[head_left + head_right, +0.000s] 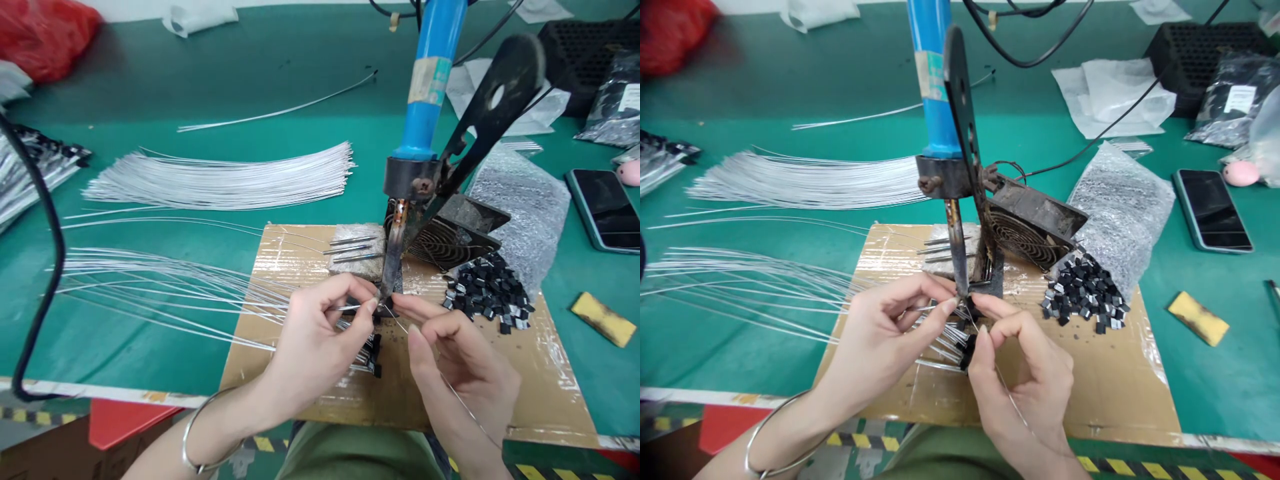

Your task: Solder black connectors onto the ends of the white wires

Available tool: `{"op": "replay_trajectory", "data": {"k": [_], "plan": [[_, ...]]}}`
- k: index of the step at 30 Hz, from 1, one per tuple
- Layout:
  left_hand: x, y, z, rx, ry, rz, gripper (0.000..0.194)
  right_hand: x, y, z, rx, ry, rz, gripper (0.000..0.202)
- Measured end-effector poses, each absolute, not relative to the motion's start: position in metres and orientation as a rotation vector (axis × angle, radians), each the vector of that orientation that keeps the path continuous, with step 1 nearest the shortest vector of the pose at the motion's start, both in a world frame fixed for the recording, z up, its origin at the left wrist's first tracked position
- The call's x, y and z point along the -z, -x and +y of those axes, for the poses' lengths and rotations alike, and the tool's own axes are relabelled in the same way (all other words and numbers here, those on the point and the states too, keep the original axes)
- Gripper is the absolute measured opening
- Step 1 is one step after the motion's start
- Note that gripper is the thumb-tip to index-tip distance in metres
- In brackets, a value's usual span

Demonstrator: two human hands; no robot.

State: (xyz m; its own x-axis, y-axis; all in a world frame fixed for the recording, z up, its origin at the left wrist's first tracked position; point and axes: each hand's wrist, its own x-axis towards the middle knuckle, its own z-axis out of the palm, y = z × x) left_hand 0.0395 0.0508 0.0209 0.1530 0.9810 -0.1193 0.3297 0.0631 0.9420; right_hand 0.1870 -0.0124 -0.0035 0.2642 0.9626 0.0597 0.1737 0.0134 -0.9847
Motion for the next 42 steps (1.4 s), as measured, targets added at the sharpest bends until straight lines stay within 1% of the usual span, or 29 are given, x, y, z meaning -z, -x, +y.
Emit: {"op": "replay_trajectory", "data": {"k": [42], "plan": [[-0.0209,-0.0403,0.0493,-0.897,-1.496,1.311,0.014,0.0065,-0.1877,-0.0124,-0.858,1.373,-1.175,0.015]]}}
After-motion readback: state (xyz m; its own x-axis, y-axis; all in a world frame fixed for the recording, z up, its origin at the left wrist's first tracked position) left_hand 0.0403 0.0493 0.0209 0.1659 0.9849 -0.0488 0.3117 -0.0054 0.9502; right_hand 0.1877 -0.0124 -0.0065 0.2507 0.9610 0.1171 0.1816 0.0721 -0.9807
